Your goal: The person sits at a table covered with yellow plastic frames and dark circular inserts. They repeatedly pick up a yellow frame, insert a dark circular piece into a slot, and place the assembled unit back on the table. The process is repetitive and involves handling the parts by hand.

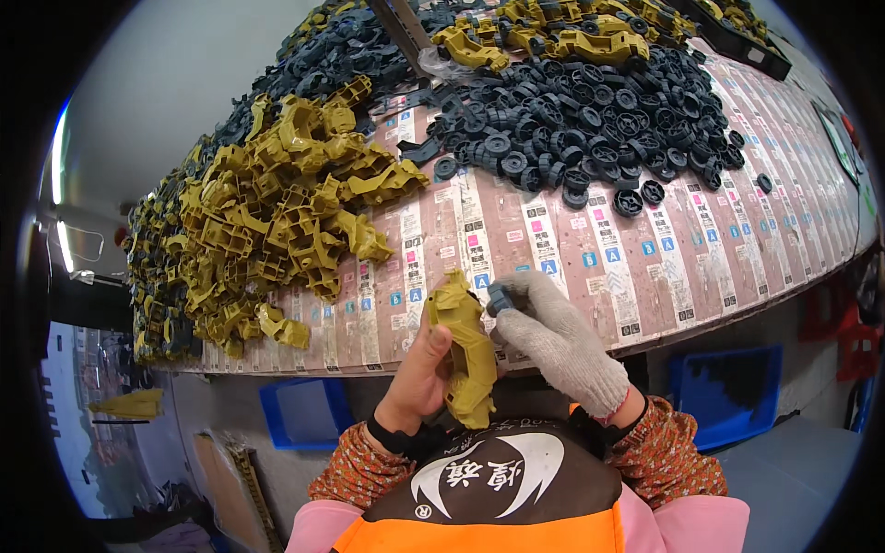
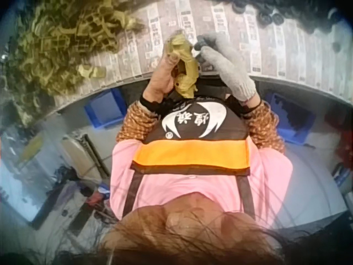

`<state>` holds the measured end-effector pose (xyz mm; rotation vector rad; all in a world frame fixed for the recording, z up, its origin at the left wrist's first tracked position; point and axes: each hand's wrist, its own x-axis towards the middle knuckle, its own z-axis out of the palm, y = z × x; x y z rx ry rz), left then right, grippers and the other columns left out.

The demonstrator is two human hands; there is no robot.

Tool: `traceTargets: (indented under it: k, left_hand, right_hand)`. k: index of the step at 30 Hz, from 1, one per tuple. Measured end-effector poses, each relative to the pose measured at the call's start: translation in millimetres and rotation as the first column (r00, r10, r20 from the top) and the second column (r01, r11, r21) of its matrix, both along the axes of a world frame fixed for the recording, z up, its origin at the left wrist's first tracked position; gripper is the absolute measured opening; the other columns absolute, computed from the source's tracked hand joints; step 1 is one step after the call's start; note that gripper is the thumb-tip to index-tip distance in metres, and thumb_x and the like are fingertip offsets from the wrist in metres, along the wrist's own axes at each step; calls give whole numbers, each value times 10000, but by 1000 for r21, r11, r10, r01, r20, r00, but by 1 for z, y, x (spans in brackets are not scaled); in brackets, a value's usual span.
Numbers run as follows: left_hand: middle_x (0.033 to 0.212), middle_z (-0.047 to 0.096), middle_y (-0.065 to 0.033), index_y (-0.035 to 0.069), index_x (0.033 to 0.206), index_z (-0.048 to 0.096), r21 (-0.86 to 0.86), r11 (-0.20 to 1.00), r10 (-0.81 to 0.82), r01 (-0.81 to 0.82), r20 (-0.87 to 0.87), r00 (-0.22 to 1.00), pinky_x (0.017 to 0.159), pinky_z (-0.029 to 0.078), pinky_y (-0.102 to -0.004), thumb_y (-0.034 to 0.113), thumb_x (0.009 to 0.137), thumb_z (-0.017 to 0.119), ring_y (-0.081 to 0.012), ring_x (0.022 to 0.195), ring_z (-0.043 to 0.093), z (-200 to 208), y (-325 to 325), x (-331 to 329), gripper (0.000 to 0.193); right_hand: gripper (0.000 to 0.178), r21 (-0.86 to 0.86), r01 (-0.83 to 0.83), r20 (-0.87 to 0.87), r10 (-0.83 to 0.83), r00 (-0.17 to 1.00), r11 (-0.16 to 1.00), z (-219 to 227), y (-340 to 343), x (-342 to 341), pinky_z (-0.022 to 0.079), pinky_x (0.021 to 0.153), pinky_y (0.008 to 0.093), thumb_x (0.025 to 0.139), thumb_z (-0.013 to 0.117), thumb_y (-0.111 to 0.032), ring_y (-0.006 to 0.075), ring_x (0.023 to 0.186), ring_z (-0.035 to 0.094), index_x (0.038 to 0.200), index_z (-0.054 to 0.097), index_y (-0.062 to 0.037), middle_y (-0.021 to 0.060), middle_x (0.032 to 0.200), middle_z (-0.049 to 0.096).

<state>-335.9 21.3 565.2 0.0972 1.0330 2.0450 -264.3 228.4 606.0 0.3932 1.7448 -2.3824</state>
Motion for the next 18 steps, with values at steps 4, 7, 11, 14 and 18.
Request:
traceTargets:
  k: [4,7,11,14,18]
  left_hand:
    - [1431,518,-98,263,1655,198,-95,994,-52,49,-30,998,1043,571,-409,366,976,793,-225,1250,602,15,3,4,909]
    - [1430,519,-87,248,1648,206,-204,979,-48,2,-220,974,1071,529,-386,325,957,826,-208,1277,571,5,2,2,932]
    - [1430,518,-83,216,1637,212,-268,960,-31,-85,-404,914,1084,502,-373,246,939,850,-203,1275,567,6,7,4,946]
    - [1421,523,-88,195,1634,208,-274,954,-8,-123,-431,903,1092,500,-380,219,925,863,-206,1280,566,5,10,8,965]
    - [1432,512,-113,173,1634,196,-341,920,-47,-192,-584,811,1100,494,-397,238,923,865,-227,1284,569,-3,14,12,978]
  right_hand:
    - [410,11,-34,-46,35,998,999,-10,-4,2,576,878,319,1080,544,-166,134,1022,638,1451,485,-2,102,1296,601]
    - [421,-44,-46,-1,46,999,998,-5,-4,3,576,877,311,1085,542,-179,132,996,640,1464,482,-7,96,1274,600]
    - [413,-16,-51,-69,50,996,999,-16,-5,7,572,868,307,1087,530,-174,126,975,639,1462,491,-6,85,1215,601]
    - [415,152,-25,-100,41,994,988,-18,-8,8,567,847,324,1082,524,-162,154,955,654,1457,492,13,111,1139,622]
    - [465,548,133,-312,54,949,826,-29,-15,12,564,840,417,1031,551,-122,324,973,704,1459,477,46,231,1091,671]
